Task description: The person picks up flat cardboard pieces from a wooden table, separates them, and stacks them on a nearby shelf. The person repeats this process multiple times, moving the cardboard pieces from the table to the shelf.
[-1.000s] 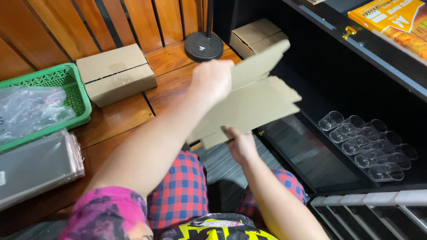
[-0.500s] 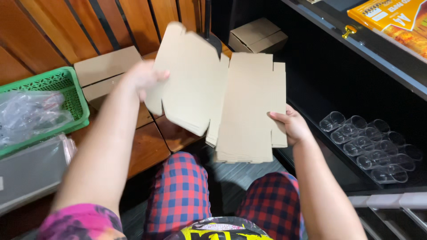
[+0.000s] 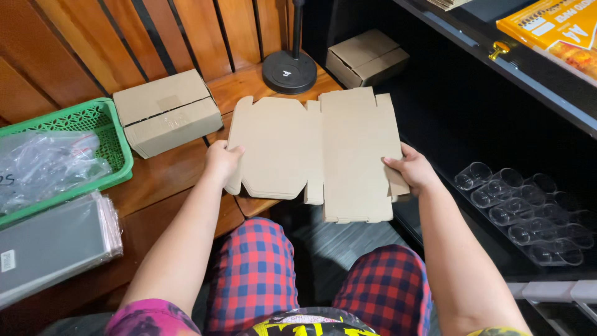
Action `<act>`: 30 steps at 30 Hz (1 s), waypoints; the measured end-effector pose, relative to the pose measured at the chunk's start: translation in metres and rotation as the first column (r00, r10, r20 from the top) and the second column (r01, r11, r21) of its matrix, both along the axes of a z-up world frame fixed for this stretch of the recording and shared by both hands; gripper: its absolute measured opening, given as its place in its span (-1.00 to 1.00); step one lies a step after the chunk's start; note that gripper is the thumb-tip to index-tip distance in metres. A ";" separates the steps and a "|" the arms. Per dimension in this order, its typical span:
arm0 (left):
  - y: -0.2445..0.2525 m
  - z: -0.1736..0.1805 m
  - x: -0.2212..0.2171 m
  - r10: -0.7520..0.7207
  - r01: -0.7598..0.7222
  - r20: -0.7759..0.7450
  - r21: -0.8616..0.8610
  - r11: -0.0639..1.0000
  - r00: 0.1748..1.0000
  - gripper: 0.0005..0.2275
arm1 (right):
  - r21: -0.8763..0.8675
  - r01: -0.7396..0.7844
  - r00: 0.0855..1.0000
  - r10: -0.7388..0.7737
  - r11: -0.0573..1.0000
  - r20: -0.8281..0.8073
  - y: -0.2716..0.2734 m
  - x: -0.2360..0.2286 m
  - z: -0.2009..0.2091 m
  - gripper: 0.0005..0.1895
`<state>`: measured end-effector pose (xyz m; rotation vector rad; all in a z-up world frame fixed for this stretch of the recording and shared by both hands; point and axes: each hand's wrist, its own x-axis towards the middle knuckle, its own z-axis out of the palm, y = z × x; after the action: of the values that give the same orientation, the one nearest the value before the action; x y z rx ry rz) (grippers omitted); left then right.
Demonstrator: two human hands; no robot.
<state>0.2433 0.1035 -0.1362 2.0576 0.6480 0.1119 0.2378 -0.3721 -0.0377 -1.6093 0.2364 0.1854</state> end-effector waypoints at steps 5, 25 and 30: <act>-0.022 0.026 -0.020 0.064 -0.063 -0.004 0.101 0.993 0.998 -0.54 | -0.124 -0.023 0.999 0.019 0.992 -0.034 -0.012 0.023 -0.030 -0.20; -0.048 0.031 -0.049 0.030 -0.089 0.161 0.379 0.921 0.987 -0.42 | -0.789 0.102 0.994 -0.033 0.606 0.103 -0.010 0.045 -0.090 -0.27; -0.046 0.016 -0.071 0.030 -0.114 0.265 0.304 0.946 0.964 -0.31 | -0.746 0.174 0.984 -0.091 0.643 0.151 0.000 0.006 -0.075 -0.29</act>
<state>0.1725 0.0574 -0.1199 2.2739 0.5707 0.5507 0.2434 -0.3717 -0.1128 -2.4319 0.3880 -0.1432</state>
